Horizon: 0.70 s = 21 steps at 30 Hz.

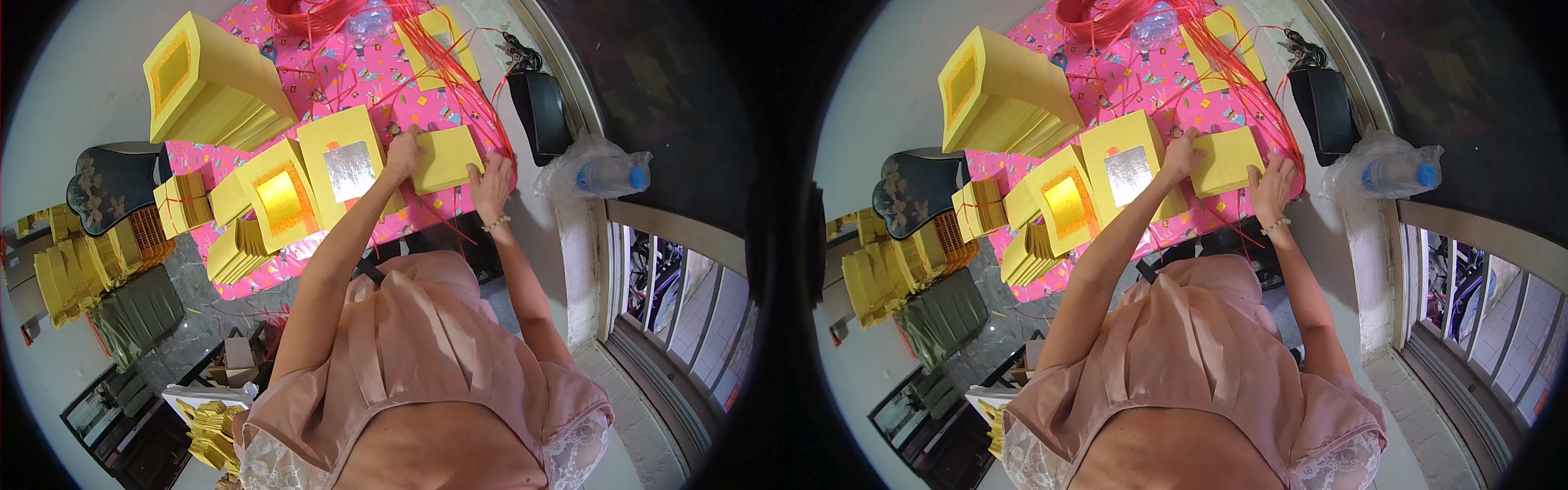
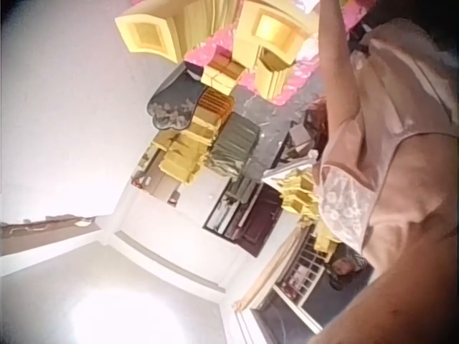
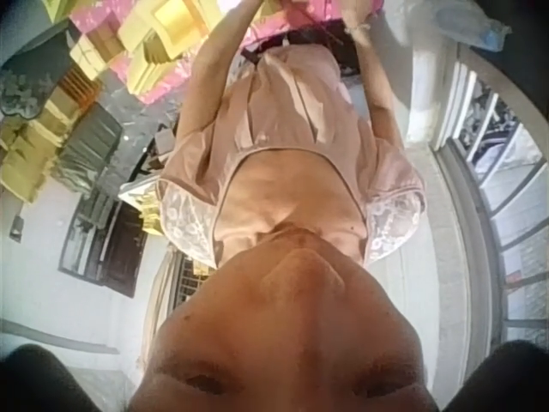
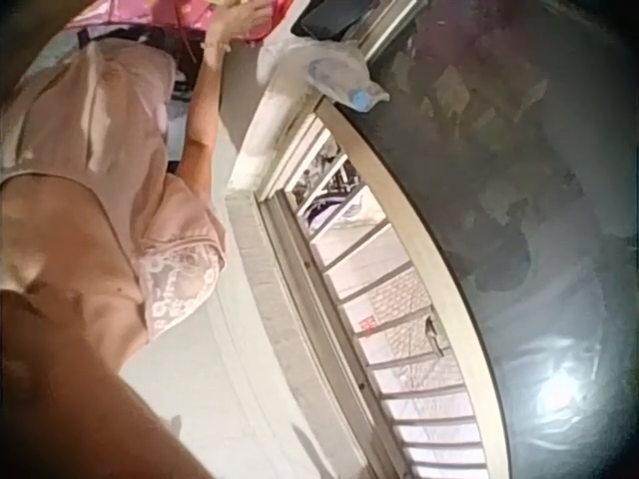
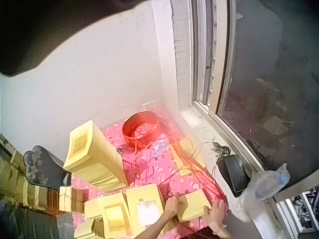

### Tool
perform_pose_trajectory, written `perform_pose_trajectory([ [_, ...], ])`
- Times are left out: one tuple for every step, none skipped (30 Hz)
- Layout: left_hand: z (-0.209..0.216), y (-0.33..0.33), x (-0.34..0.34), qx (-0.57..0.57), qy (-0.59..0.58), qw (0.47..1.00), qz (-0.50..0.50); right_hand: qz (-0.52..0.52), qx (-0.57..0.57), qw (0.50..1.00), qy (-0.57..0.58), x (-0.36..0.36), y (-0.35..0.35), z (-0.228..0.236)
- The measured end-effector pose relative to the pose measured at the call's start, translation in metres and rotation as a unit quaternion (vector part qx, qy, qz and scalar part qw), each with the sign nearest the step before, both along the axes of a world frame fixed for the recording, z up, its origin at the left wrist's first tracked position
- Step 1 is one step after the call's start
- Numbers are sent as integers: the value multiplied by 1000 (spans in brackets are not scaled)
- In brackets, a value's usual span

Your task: Folding and stacking yellow paper sheets with silver foil centers in a paper mill or workshop setting.

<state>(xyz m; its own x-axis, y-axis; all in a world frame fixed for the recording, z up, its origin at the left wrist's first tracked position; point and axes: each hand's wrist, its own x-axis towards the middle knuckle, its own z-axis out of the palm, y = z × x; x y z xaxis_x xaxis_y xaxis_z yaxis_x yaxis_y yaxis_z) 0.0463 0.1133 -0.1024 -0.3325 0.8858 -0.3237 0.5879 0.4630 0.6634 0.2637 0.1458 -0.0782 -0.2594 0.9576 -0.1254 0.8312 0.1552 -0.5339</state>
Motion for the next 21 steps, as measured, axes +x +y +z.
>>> perform_pose_trajectory([
  [0,-1,1,5,4,1000,-6,40,47,998,8,-4,-1,11],
  [1,0,2,5,3,1000,-5,80,94,992,15,-9,-2,16],
  [2,1,4,4,17,1000,-5,79,93,992,15,-14,-6,16],
  [2,2,5,2,31,1000,-5,140,135,981,-9,-19,-11,14],
  [3,2,5,2,30,1000,-5,201,176,963,-33,-21,-14,12],
  [2,0,3,-2,4,1000,3,204,176,963,-32,-21,-17,5],
  [0,-1,2,-7,-22,1000,9,228,153,959,-72,-21,-20,-6],
  [-2,-4,2,-7,-22,1000,11,253,130,952,-112,-22,-23,-17],
  [-3,-8,2,39,-1,999,24,253,138,954,-87,-22,-23,-22],
  [-3,-13,2,85,20,995,37,258,137,953,-85,-21,-23,-27],
  [-3,-17,1,83,22,995,44,261,127,952,-94,-21,-23,-31],
  [5,-18,2,134,59,989,31,263,115,952,-103,-20,-24,-34],
  [15,-20,2,184,96,978,16,266,113,952,-103,-19,-25,-36],
  [25,-25,0,181,97,978,21,263,116,951,-113,-18,-25,-38],
  [41,-31,-3,212,63,975,-5,257,119,951,-121,-18,-24,-38],
  [54,-38,-8,243,29,969,-30,260,118,951,-119,-16,-23,-39],
  [67,-47,-11,253,-21,967,-16,256,121,952,-117,-14,-21,-40],
  [79,-63,-15,250,-16,968,-9,257,124,952,-112,-15,-21,-40],
  [86,-79,-19,234,-25,972,10,258,110,954,-106,-15,-19,-37],
  [93,-95,-24,219,-34,975,28,264,109,953,-104,-15,-18,-35],
  [101,-113,-28,172,-64,981,59,268,110,951,-109,-15,-16,-32],
])
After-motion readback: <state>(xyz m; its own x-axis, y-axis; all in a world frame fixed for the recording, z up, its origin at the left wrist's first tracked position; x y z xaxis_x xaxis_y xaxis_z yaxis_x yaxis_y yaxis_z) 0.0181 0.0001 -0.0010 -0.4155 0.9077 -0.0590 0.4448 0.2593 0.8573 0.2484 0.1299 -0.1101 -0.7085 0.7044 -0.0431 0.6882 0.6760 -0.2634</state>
